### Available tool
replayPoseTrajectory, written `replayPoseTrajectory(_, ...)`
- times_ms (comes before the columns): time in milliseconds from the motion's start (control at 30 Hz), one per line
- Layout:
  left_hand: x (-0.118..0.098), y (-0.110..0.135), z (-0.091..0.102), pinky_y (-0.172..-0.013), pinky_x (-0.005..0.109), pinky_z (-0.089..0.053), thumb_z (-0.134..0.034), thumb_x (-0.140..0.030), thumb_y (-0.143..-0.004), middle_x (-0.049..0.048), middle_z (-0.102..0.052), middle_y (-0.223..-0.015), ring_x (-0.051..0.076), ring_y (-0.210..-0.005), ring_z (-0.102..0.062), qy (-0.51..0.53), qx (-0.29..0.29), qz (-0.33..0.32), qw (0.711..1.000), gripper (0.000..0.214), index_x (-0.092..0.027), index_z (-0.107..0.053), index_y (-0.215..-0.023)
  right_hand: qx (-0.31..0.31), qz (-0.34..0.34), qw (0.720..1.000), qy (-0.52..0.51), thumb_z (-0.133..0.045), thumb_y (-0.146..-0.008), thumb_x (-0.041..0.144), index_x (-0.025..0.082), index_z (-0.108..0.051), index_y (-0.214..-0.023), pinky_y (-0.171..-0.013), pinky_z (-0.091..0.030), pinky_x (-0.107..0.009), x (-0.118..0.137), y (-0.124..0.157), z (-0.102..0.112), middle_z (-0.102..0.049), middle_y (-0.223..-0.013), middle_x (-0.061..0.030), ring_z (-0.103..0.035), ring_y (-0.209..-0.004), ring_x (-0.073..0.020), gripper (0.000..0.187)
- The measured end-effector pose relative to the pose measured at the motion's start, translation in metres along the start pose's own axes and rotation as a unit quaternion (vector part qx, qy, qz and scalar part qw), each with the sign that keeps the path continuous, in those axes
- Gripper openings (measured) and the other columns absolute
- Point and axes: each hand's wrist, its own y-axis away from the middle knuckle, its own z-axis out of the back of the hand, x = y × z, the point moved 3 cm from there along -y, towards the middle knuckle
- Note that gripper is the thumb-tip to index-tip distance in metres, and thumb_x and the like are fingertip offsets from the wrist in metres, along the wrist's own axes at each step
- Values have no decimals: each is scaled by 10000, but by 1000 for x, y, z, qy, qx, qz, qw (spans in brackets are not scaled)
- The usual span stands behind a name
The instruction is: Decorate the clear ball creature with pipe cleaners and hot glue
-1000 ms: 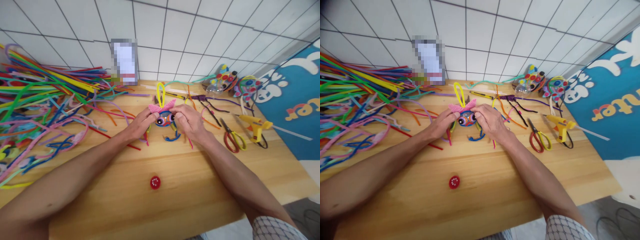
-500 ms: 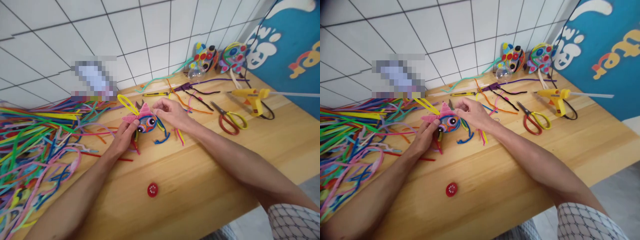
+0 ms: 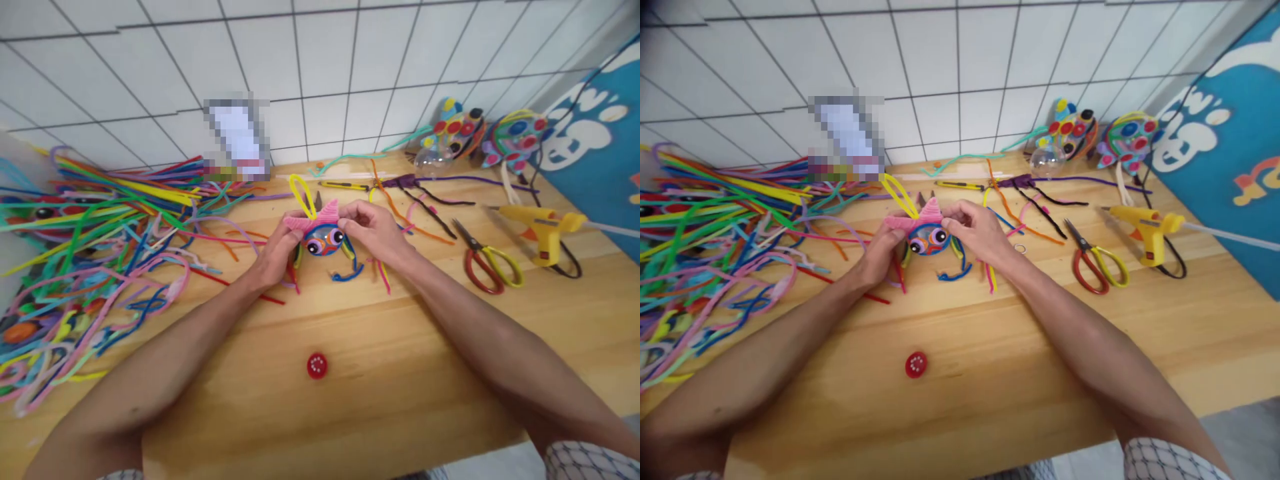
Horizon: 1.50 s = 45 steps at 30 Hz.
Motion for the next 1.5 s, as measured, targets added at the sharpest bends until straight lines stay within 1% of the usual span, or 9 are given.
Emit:
replayPoseTrajectory(100,-10,1,1,-1259,460,-465,-461,-590,-1055,103,-693,-1470,306,-1442,-582,12,-25,3,1000,555,-228,-670,-1420,-4,-6,1000,-10,-765,-880,404,218,-741,-937,-719,-548,-321,-1,0,1,-758,-861,-7,-676,-764,-175,197)
replayPoseTrajectory(300,-26,-2,-2,-1240,478,-473,-470,-516,-1052,100,-764,-1339,330,-1327,-639,17,1,-9,1000,478,-211,-742,-1301,-17,0,1000,9,-789,-861,443,217,-715,-884,-675,-518,-296,5,2,3,-691,-786,18,-625,-718,-154,239)
replayPoseTrajectory(433,-25,-4,-3,-1203,448,-495,-473,-490,-1042,89,-770,-1314,310,-1272,-669,27,5,-20,999,448,-222,-753,-1269,-22,0,1000,22,-791,-849,440,216,-694,-847,-695,-525,-299,7,1,4,-677,-766,22,-619,-704,-148,245)
replayPoseTrajectory(600,-25,-4,-6,-1148,440,-513,-442,-449,-1048,121,-754,-1315,295,-1235,-681,36,0,-30,999,459,-166,-735,-1260,-21,-7,1000,13,-782,-845,435,223,-669,-813,-694,-523,-304,8,1,2,-670,-754,22,-599,-680,-145,242)
replayPoseTrajectory(800,-24,-5,-7,-1227,427,-467,-439,-456,-1043,95,-729,-1421,279,-1343,-641,51,4,-35,998,434,-220,-732,-1261,-18,-12,1000,11,-784,-829,419,222,-646,-789,-701,-518,-306,12,1,1,-631,-729,30,-567,-667,-139,244)
replayPoseTrajectory(1033,-22,-6,-8,-1285,415,-419,-454,-418,-1048,95,-691,-1502,271,-1406,-626,69,9,-49,996,440,-208,-735,-1314,-16,-25,999,32,-797,-818,492,229,-623,-775,-701,-490,-303,16,2,2,-596,-726,30,-543,-693,-145,319)
replayPoseTrajectory(1200,-20,-7,-8,-1314,443,-396,-443,-407,-1058,102,-682,-1523,294,-1450,-600,52,3,-61,997,481,-181,-720,-1379,2,-48,998,34,-805,-830,611,228,-640,-789,-710,-475,-309,21,2,4,-625,-762,9,-561,-746,-166,419)
replayPoseTrajectory(1333,-21,-7,-9,-1270,446,-445,-428,-387,-1072,116,-707,-1482,289,-1382,-643,31,1,-83,996,485,-163,-707,-1399,-8,-57,995,82,-771,-859,695,234,-634,-769,-726,-497,-320,23,1,5,-639,-764,1,-591,-780,-187,489)
replayPoseTrajectory(1500,-21,-5,-11,-1239,457,-477,-405,-356,-1084,124,-732,-1443,301,-1365,-663,-22,-12,-120,992,474,-172,-716,-1391,-24,-63,988,142,-756,-882,635,228,-708,-891,-795,-529,-356,27,3,-1,-722,-855,-16,-647,-821,-209,410)
